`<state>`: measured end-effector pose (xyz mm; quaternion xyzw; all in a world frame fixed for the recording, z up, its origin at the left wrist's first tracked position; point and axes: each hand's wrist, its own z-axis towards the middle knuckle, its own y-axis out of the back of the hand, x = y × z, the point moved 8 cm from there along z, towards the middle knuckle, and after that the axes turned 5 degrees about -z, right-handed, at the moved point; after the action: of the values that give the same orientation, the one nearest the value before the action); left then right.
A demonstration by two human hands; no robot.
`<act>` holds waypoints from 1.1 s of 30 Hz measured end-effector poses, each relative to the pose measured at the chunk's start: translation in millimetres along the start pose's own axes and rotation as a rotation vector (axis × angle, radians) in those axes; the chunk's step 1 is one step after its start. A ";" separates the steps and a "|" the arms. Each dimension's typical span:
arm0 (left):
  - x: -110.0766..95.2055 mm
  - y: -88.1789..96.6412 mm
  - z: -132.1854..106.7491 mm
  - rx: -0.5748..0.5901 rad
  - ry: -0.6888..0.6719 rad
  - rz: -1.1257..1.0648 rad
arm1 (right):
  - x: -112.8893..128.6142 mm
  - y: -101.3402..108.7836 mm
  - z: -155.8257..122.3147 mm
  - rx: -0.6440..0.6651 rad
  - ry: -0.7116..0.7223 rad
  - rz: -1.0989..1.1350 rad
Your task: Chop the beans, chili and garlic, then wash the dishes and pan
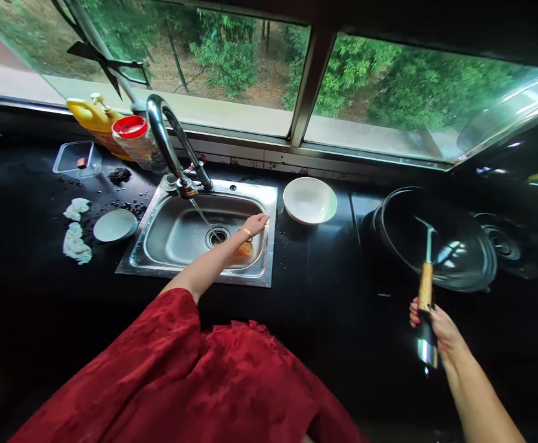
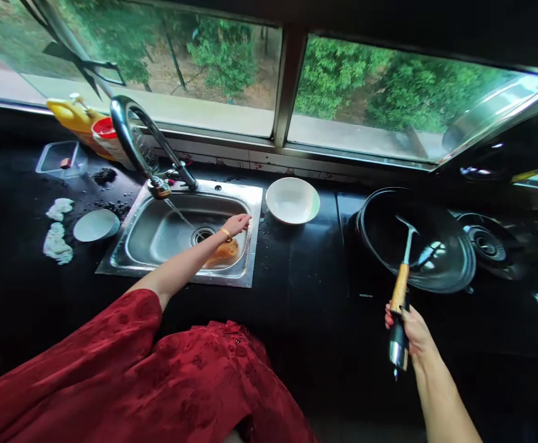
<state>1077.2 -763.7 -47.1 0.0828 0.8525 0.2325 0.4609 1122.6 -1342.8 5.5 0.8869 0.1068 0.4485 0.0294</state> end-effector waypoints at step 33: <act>94.8 310.8 -102.4 -0.219 -0.283 0.321 | -97.3 -511.2 -200.8 0.506 -0.049 -0.444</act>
<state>916.8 -489.8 76.9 0.1983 0.7252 0.3798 0.5390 822.3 -873.9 -27.2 0.8316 0.4046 0.3691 -0.0924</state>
